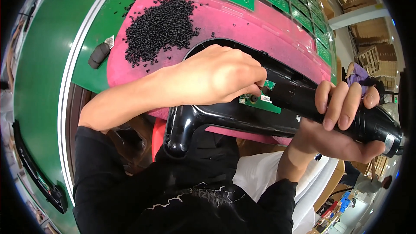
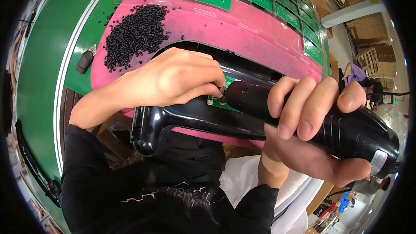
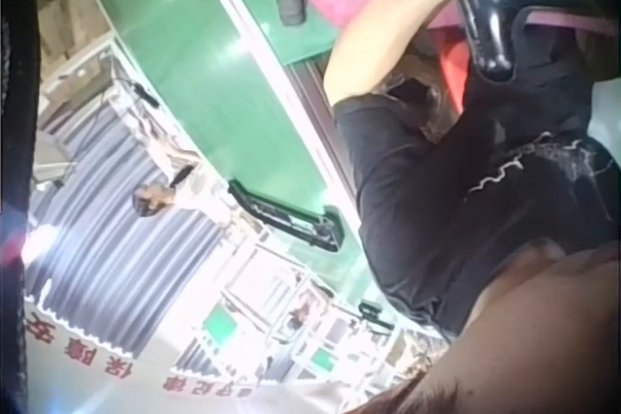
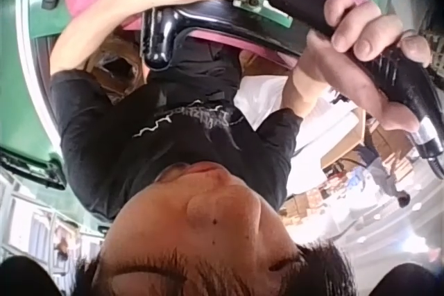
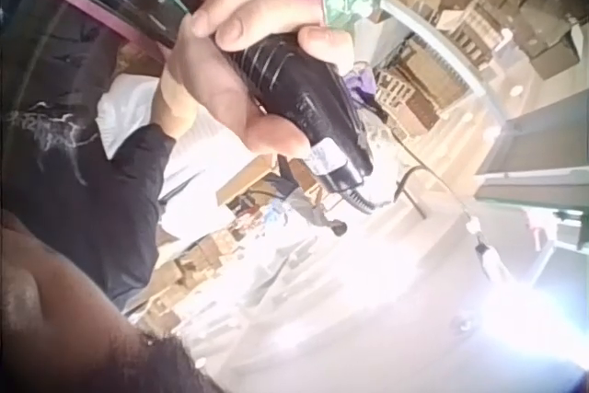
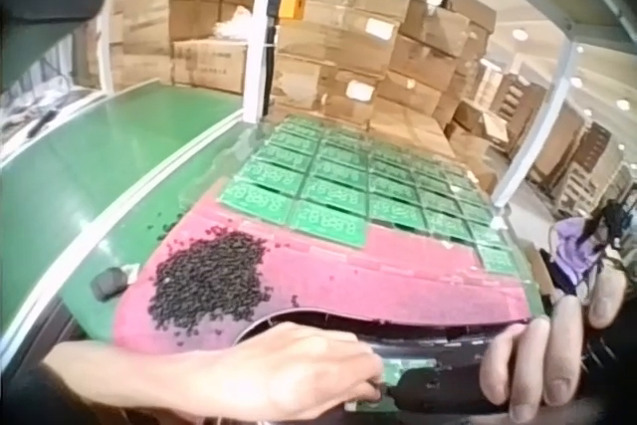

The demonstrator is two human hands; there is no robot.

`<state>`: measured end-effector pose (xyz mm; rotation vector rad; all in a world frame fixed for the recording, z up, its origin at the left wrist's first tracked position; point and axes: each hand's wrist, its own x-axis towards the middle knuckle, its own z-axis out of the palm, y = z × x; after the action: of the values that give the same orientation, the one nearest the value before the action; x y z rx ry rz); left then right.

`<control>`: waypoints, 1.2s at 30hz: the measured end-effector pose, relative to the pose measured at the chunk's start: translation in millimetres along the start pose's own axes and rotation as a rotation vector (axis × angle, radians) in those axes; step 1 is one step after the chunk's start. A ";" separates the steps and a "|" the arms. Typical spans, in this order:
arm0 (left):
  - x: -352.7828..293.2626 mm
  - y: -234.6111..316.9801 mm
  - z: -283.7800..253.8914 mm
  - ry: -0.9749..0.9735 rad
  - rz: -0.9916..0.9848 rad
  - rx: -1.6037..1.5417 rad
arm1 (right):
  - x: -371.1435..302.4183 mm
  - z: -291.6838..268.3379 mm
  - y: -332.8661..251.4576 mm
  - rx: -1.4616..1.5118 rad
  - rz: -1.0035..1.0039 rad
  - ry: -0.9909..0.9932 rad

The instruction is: Assembling circuit boards into plastic housings using an electric screwdriver.

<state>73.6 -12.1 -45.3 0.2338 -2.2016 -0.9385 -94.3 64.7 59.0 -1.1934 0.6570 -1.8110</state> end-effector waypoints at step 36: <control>-2.4 -5.6 0.2 0.126 0.002 0.088 | -20.7 5.5 28.3 -0.296 0.156 -0.141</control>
<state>74.6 -15.0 -50.5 0.3229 -2.1291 -0.8044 -75.1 68.5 29.3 -1.4072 0.9321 -1.5199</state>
